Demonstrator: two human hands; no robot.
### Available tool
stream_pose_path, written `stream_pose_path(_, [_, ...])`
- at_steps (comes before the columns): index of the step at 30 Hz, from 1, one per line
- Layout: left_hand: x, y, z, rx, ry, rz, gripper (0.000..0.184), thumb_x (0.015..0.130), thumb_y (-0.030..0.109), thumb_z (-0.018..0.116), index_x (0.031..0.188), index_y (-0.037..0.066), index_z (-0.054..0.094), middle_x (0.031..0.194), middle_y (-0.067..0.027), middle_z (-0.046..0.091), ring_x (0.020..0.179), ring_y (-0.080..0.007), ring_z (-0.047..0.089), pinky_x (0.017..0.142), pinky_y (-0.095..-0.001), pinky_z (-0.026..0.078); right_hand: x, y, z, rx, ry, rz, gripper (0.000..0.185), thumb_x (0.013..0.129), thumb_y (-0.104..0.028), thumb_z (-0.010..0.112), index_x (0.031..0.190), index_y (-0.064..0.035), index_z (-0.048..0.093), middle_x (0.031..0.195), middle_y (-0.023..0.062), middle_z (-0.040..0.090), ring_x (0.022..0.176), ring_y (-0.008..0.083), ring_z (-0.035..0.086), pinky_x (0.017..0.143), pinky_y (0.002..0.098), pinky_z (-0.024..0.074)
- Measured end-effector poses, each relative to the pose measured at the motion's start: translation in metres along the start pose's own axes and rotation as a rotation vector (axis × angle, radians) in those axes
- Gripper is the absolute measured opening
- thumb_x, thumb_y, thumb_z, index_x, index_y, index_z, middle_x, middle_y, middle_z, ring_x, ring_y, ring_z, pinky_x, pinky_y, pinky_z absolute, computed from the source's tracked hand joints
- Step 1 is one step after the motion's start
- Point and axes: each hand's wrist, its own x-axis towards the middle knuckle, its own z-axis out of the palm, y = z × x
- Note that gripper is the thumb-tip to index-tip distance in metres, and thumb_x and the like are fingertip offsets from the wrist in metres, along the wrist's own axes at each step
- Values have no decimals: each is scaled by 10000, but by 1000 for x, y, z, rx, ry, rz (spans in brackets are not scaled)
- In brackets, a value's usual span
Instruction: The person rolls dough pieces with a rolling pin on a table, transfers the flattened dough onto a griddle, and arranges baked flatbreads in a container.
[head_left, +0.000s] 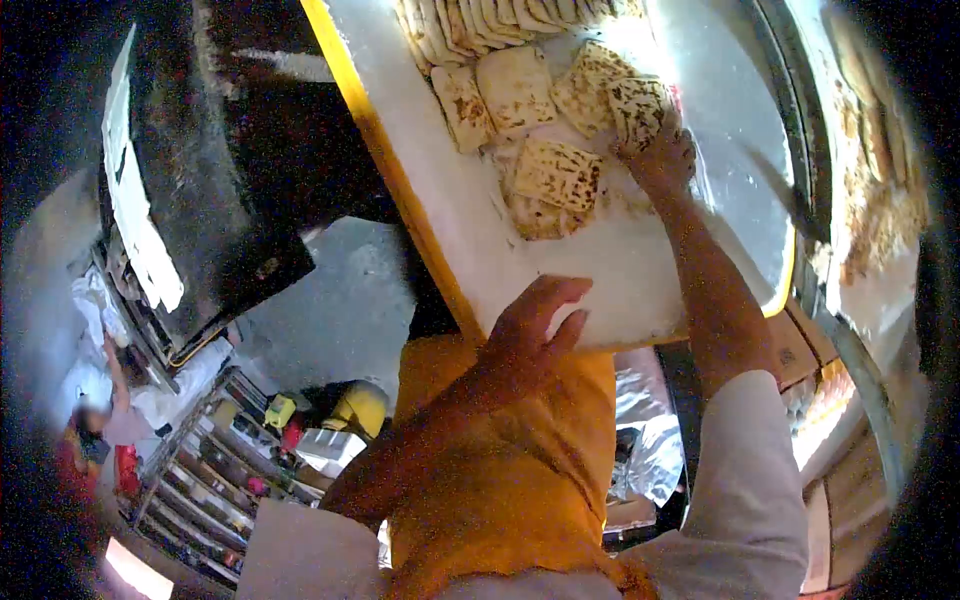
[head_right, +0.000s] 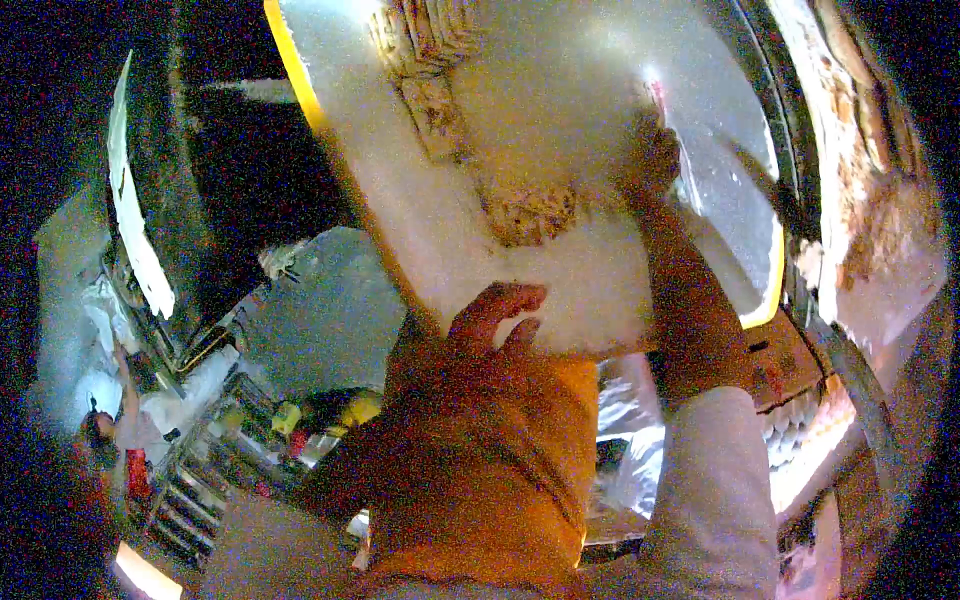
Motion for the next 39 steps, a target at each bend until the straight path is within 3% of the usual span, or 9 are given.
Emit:
stream_pose_path(6, [151,-98,24,275,-47,-43,332,1023,241,589,1255,6,623,1148,-184,671,1114,-341,650,982,-442,517,0,-28,-48,43,49,-46,1095,785,-581,806,1576,-42,274,1323,252,598,1173,430,604,983,538,511])
stream_pose_path(10, [234,-122,17,148,239,-101,403,998,273,618,1298,5,622,1275,-243,641,1217,-380,606,1035,-476,494,14,-19,-65,273,-122,-71,785,874,-460,741,1479,-47,459,1328,203,642,1134,412,637,961,524,532])
stream_pose_path(13, [267,-150,26,551,457,74,445,974,259,639,1314,-26,601,1327,-275,609,1249,-403,581,1064,-495,473,18,-20,-76,396,-108,-91,501,930,-341,674,1324,-40,602,1274,233,662,1138,430,645,978,516,526])
stream_pose_path(19, [315,-140,31,634,204,-48,427,974,271,632,1261,-44,623,1268,-244,621,1203,-374,586,1034,-495,476,12,-29,-52,467,-100,-157,393,950,-261,610,1255,-12,621,1251,256,665,1133,462,641,984,525,520])
stream_pose_path(26, [277,-150,10,179,39,-308,364,981,289,612,1176,-6,699,1114,-142,675,1033,-289,652,939,-441,514,-11,-55,-3,625,-29,-372,503,947,-280,630,1364,-6,570,1366,285,595,1254,433,585,1062,520,471])
stream_pose_path(29, [263,-151,8,-105,-2,-380,349,985,297,604,1140,11,731,1048,-98,698,961,-253,681,898,-418,531,-8,-52,-12,443,65,-122,565,951,-275,633,1444,-24,520,1440,264,557,1348,417,523,1104,505,445])
stream_pose_path(34, [274,-112,37,-503,-168,-237,321,978,286,611,1121,24,728,1161,-70,670,1081,-209,641,971,-386,487,33,-15,-11,786,27,-185,604,977,-357,635,1475,-46,495,1485,257,514,1397,406,476,1133,502,417])
stream_pose_path(37, [278,-106,43,-880,-98,-550,317,967,273,614,1169,40,687,1177,-69,669,1090,-244,638,968,-397,495,27,-22,-35,841,-231,-88,616,989,-385,627,1477,-34,490,1499,248,504,1389,407,487,1135,506,413])
stream_pose_path(39, [276,-116,28,-691,-188,-401,376,935,289,665,1225,51,641,1207,-88,664,1111,-282,636,974,-422,495,24,-26,-53,578,-284,-83,622,993,-377,630,1475,-13,483,1481,241,528,1366,409,512,1127,501,421])
